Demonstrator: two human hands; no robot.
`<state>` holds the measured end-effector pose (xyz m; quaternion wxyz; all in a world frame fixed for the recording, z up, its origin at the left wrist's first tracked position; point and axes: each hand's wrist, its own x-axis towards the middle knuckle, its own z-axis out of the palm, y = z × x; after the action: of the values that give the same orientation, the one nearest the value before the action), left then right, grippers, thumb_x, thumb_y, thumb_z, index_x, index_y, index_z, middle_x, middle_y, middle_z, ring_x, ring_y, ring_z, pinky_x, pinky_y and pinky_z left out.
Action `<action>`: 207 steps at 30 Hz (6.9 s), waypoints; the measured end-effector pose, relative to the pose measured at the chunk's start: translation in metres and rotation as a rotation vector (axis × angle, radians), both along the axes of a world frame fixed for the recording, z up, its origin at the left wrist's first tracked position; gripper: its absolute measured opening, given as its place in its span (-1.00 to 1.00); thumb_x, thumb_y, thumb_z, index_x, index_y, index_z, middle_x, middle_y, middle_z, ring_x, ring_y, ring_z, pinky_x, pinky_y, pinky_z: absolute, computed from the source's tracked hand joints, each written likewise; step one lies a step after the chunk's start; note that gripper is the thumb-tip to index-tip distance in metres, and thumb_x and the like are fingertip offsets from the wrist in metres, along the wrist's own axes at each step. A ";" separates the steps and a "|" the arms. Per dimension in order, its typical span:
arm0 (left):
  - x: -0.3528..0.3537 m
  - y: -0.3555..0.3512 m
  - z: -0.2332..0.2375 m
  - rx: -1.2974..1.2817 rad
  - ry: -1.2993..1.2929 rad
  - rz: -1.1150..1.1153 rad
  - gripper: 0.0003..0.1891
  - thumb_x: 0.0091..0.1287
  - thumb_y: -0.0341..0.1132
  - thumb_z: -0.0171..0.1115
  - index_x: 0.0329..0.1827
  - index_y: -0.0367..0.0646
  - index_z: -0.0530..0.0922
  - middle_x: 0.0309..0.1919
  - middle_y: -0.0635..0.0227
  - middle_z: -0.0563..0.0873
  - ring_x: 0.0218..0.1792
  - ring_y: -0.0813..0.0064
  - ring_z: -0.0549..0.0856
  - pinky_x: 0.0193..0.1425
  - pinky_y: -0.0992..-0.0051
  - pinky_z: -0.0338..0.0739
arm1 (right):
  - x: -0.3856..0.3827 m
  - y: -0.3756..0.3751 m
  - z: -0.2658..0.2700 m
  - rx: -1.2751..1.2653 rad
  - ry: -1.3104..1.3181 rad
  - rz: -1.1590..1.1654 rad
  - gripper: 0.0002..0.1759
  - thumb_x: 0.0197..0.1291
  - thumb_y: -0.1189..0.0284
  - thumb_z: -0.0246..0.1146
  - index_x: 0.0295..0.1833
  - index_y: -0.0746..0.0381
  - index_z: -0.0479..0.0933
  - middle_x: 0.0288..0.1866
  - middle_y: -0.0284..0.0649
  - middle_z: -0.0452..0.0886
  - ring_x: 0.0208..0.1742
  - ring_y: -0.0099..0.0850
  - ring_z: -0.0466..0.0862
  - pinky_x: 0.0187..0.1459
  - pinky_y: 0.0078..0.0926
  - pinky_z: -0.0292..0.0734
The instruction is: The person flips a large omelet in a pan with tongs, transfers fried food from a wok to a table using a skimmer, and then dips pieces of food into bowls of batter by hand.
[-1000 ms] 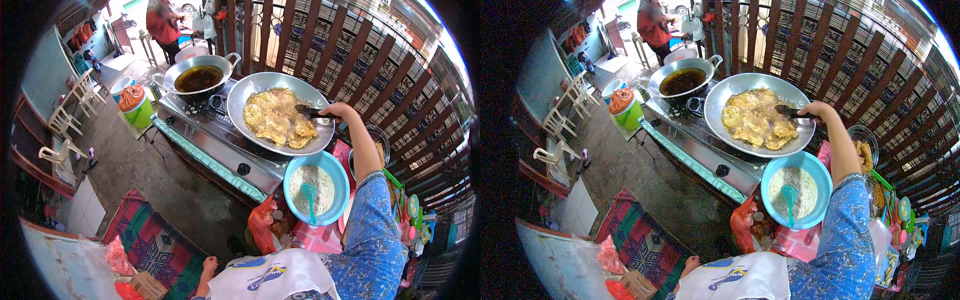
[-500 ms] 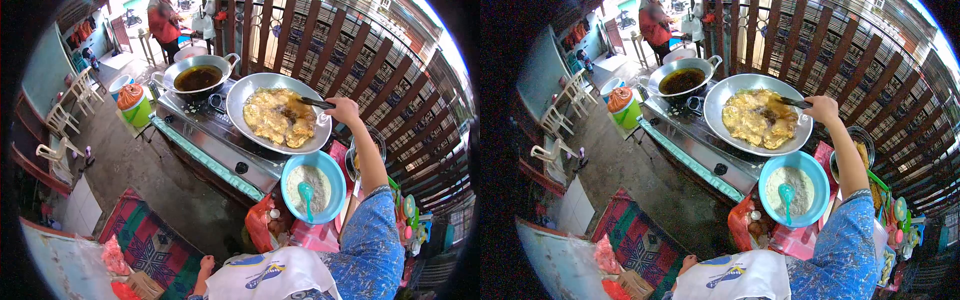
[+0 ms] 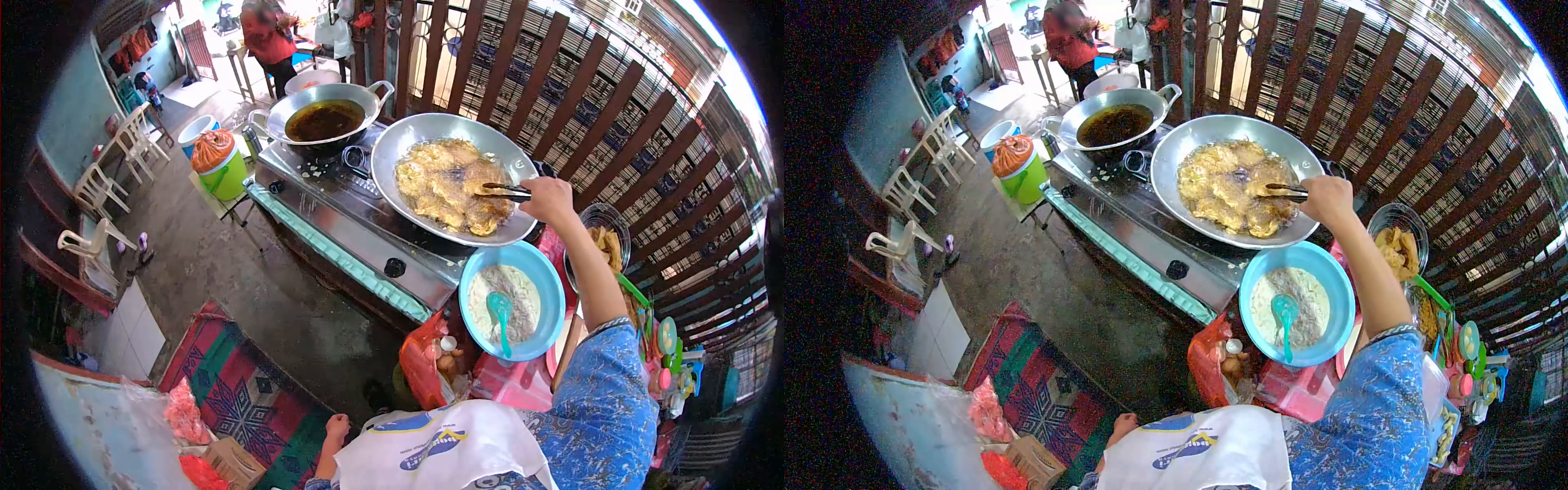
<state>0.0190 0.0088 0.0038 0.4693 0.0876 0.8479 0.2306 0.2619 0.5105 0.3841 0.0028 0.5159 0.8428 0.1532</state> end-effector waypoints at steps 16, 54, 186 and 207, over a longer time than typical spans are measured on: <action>-0.013 -0.016 -0.067 -0.003 -0.084 0.066 -0.80 0.12 -0.26 0.10 -0.28 -0.15 0.54 -0.48 0.36 0.61 -0.47 0.51 0.59 -0.39 0.52 0.47 | -0.024 -0.012 -0.030 0.001 -0.015 0.018 -0.53 -0.30 0.16 0.25 -0.12 -0.07 0.50 -0.32 -0.23 0.58 -0.27 -0.30 0.57 -0.28 -0.34 0.45; -0.019 -0.022 -0.044 -0.125 0.142 -0.147 -0.76 0.06 -0.18 0.05 -0.38 -0.11 0.60 -0.40 0.21 0.64 -0.26 0.31 0.61 -0.13 0.41 0.45 | -0.063 -0.057 0.000 -0.006 0.075 0.176 -0.55 -0.27 0.20 0.26 -0.16 0.10 0.44 -0.37 -0.18 0.53 -0.29 -0.24 0.56 -0.27 -0.30 0.44; 0.157 0.191 0.217 0.411 -0.922 -1.166 -0.62 0.28 -0.19 -0.05 0.08 -0.21 0.32 -0.10 0.31 0.50 -0.14 0.55 0.50 0.03 0.56 0.35 | 0.166 -0.118 -0.017 -1.133 2.182 -0.228 -0.30 0.02 -0.17 -0.04 -0.12 0.31 0.41 -0.50 -0.19 0.49 -0.78 -0.71 0.18 -0.80 -0.87 0.00; 0.350 0.255 0.216 0.222 -0.938 -0.538 -0.73 0.31 -0.14 -0.17 -0.12 -0.14 0.31 -0.26 0.30 0.52 -0.31 0.48 0.55 -0.26 0.45 0.55 | 0.510 -0.119 -0.179 -0.288 0.166 -0.932 0.02 -0.30 -0.18 0.22 0.23 0.20 0.09 0.03 -0.03 0.41 0.09 -0.16 0.39 0.13 -0.13 0.13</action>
<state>0.3692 0.2636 0.2197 0.8271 0.2381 0.4661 0.2048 0.7716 0.3917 0.2054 0.0750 0.8429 0.5323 -0.0240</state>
